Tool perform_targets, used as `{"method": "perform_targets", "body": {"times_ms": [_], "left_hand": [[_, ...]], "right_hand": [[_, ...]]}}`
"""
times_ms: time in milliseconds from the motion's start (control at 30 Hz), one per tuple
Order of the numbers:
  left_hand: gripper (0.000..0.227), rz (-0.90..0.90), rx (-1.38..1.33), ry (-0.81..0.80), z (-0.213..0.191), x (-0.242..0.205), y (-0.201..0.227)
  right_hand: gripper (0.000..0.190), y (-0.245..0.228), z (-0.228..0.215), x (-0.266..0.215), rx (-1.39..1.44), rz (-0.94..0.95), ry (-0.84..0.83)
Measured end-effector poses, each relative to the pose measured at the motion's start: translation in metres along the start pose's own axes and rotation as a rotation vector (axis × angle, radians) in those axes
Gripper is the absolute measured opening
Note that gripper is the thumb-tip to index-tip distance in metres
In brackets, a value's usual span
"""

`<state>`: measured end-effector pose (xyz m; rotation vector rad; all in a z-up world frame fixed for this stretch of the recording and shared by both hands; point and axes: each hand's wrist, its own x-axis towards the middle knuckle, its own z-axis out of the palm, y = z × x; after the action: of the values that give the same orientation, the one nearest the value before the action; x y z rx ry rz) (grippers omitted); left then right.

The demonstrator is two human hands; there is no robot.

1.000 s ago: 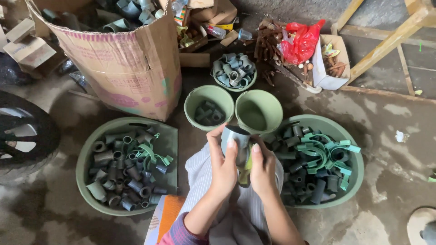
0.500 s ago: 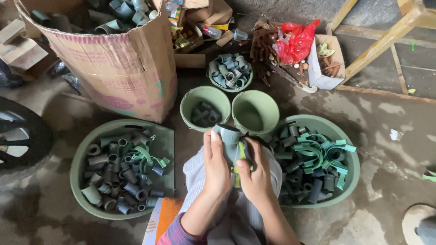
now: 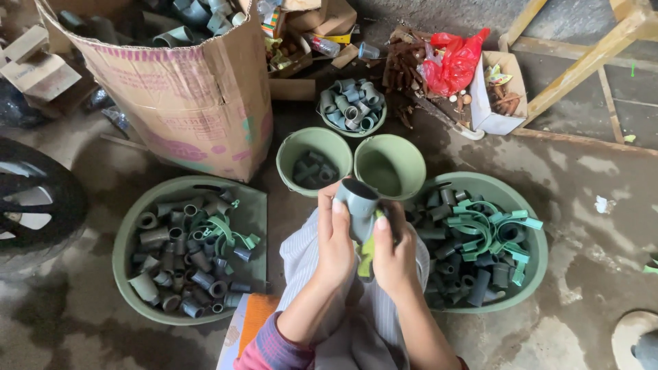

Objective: The person sits on the floor and wipes small gray plastic pipe fittings with a green cloth. They pick up each fitting from a nearby basin, wipe it thoroughly, and place it into a bucket. The process is repeated for several fittings throughout the clip.

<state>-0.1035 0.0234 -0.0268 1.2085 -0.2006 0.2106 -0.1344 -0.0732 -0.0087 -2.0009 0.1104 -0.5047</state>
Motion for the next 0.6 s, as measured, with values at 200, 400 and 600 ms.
{"method": "perform_targets", "body": {"times_ms": [200,400,600], "left_hand": [[0.072,0.077,-0.095,-0.469,-0.021,0.011,-0.007],[0.088,-0.218,-0.213,-0.522,-0.028,0.002,0.023],[0.071,-0.463,-0.528,-0.244,-0.014,-0.008,0.03]], "right_hand": [[0.045,-0.016,0.001,0.005,0.372,0.804,0.145],[0.048,0.031,0.003,-0.011,0.047,-0.061,0.317],[0.055,0.022,0.005,-0.009,-0.1,-0.582,0.308]]}}
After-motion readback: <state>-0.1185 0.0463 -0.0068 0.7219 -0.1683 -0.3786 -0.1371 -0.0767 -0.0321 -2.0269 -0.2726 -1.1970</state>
